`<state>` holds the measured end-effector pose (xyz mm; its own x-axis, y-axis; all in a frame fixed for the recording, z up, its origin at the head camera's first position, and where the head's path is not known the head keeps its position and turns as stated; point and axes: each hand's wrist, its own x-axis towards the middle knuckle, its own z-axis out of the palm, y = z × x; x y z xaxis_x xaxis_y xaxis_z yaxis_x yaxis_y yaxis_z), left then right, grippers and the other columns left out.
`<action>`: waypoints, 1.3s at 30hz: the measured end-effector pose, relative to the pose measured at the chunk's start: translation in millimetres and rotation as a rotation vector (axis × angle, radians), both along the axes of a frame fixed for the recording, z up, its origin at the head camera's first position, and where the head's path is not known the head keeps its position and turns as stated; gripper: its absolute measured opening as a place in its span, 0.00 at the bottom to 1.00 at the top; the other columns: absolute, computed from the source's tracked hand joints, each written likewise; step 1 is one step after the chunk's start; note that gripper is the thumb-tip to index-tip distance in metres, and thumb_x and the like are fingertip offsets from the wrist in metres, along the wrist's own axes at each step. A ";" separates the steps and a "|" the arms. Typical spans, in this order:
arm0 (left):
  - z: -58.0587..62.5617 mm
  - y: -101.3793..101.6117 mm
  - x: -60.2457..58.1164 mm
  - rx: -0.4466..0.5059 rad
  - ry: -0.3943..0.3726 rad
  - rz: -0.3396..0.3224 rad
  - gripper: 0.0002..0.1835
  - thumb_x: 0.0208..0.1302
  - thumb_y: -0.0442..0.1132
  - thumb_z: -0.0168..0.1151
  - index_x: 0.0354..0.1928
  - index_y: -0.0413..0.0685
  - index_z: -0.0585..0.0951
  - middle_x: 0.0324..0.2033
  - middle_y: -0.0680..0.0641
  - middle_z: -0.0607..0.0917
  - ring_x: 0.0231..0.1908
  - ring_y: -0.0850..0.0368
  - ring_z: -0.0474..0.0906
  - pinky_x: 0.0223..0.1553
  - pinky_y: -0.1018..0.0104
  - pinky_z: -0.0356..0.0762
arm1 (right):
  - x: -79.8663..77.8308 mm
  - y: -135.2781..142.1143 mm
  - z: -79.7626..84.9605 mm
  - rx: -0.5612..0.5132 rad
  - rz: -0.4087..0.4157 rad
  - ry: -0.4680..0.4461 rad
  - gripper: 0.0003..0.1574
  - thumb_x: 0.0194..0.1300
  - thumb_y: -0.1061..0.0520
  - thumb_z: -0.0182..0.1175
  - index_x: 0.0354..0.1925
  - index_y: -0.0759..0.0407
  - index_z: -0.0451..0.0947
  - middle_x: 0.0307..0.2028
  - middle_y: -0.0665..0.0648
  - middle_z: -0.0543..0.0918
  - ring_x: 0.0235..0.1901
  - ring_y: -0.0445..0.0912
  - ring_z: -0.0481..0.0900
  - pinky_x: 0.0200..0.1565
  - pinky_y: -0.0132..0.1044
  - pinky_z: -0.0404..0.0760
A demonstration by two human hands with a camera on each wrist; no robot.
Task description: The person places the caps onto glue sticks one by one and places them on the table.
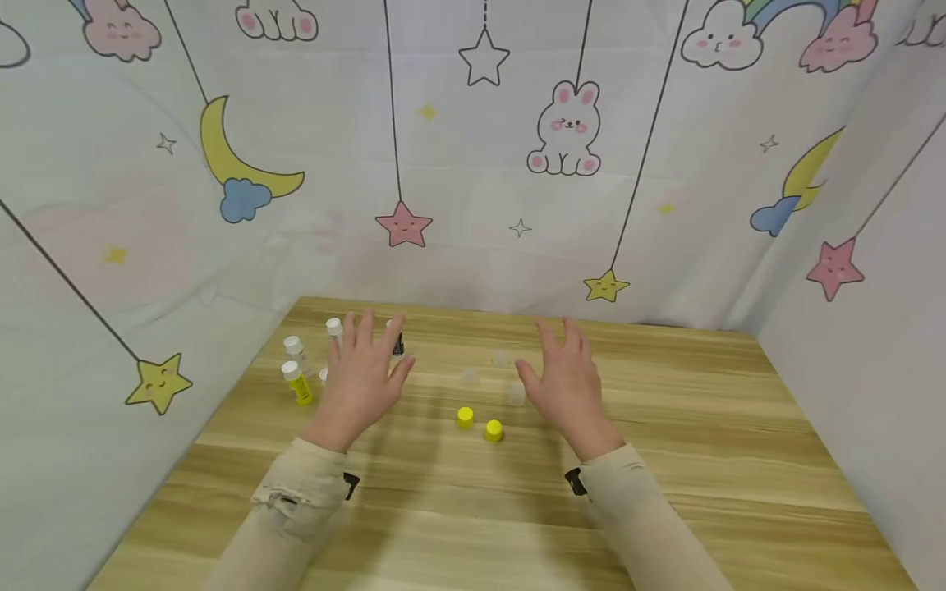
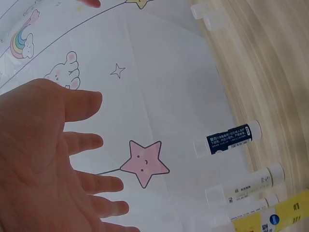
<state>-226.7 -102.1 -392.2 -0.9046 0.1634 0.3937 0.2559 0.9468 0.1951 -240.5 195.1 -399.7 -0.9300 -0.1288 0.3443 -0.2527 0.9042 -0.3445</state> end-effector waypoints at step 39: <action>-36.0 -73.6 6.1 0.446 0.077 0.146 0.30 0.61 0.42 0.74 0.63 0.41 0.77 0.59 0.36 0.78 0.55 0.34 0.77 0.51 0.39 0.76 | 24.8 -41.7 -35.5 0.023 0.179 -0.185 0.24 0.61 0.55 0.71 0.55 0.59 0.81 0.43 0.59 0.78 0.23 0.44 0.70 0.28 0.38 0.74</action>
